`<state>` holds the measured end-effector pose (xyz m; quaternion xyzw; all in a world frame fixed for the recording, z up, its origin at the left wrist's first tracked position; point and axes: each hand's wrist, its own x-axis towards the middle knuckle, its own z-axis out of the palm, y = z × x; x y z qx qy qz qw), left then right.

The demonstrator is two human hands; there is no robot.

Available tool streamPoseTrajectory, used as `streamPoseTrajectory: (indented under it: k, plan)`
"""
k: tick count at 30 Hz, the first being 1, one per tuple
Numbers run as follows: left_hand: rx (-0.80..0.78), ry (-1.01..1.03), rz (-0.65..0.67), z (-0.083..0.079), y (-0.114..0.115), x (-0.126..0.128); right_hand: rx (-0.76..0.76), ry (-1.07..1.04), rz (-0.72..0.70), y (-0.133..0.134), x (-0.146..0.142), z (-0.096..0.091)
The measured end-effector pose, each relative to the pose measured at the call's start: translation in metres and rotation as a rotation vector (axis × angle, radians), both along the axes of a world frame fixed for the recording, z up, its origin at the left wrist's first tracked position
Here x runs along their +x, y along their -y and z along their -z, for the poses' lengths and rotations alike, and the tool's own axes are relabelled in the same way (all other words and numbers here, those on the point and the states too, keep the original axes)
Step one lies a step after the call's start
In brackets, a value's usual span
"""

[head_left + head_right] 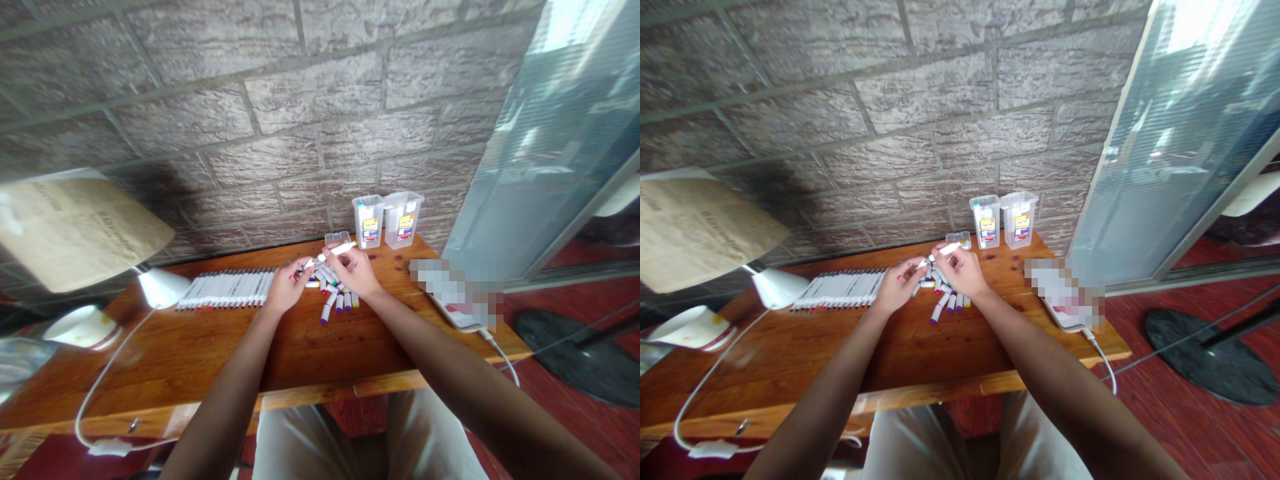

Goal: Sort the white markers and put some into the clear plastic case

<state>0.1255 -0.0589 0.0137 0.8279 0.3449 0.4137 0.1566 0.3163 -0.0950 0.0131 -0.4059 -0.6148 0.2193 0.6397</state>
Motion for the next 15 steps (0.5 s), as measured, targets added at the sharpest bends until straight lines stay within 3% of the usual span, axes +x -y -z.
streamPoseTrajectory:
  k: [6,15]
  plan:
    - [-0.015,0.017,-0.025,0.0016,0.0007,0.0009,0.062,-0.001,0.158,0.001,0.004,-0.0079]
    - [-0.008,0.024,-0.007,0.0043,-0.0021,0.0002,0.019,-0.029,0.198,-0.0024,0.0046,-0.0032]
